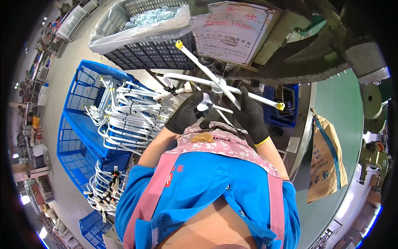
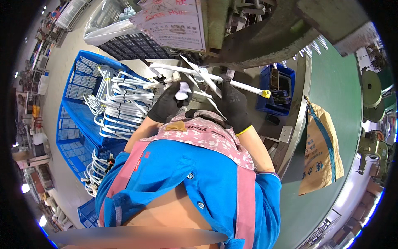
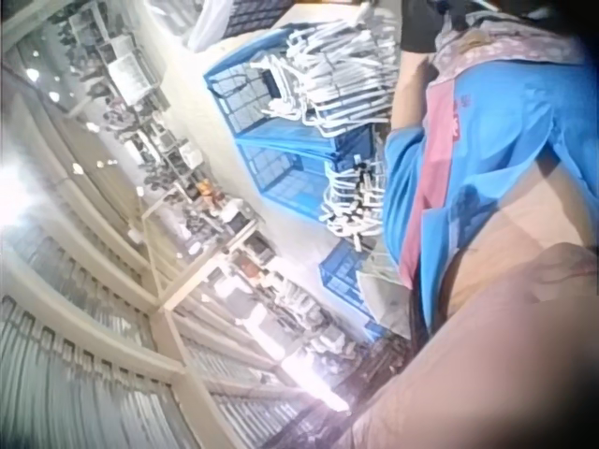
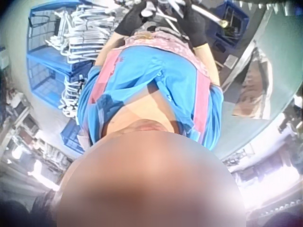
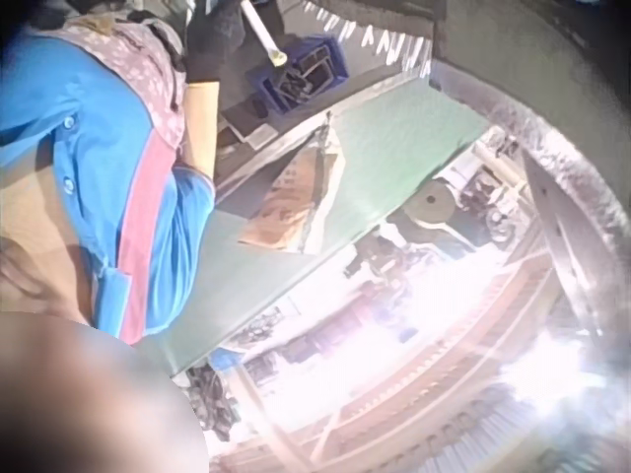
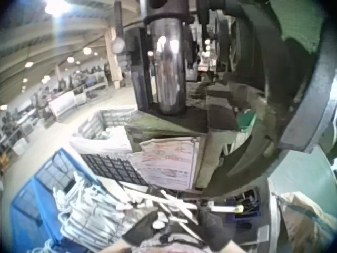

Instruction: The person repeatedly picks white plastic connectors from a bin, attaches them to white hoses with yellow tips, and places the completed assemblies into a blue crate. The process is continuous and repetitive throughout the clip.

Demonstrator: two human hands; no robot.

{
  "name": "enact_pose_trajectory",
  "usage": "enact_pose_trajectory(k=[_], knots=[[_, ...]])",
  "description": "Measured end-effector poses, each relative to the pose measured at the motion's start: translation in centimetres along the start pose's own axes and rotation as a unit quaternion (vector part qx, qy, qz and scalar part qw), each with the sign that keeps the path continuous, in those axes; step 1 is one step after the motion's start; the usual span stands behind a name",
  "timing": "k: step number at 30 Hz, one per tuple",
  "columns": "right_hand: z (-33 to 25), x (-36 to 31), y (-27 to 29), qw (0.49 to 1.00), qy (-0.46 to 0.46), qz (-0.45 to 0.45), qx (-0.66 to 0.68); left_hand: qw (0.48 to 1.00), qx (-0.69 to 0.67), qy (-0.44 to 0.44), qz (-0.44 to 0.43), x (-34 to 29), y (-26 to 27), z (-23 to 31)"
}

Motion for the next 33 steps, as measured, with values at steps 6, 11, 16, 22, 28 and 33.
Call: enact_pose_trajectory(k=[6,11,16,22,28,33], knots=[[0.2,-0.1,-0.3,0.999,0.034,0.033,-0.012,0.95,0.243,-0.134,0.146,4.5,0.7,3.1],[0.8,0.0,-0.4,1.0,-0.008,0.012,-0.008,0.763,0.57,-0.289,0.1,6.0,-3.2,5.5],[1.1,0.0,-0.5,0.999,-0.041,-0.013,0.008,0.666,0.692,-0.266,0.084,6.6,-4.2,5.1],[1.2,0.0,-0.7,0.999,-0.038,-0.004,0.009,0.606,0.743,-0.273,0.077,6.8,-4.3,4.5],[1.0,0.2,-0.4,0.992,-0.073,-0.058,-0.09,0.601,0.736,-0.311,0.02,6.4,-3.0,3.8],[-0.4,1.0,2.5,0.989,-0.056,0.017,-0.139,0.595,0.763,-0.251,0.022,6.7,2.4,5.5]])
Point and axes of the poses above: each hand's wrist, its own x-axis towards the middle knuckle, its own y-axis out of the back of the hand, z = x × y, the point moved 7 cm from there along x, towards the middle knuckle, and after that the axes turned 1 degree about -z, right-handed, at the moved point
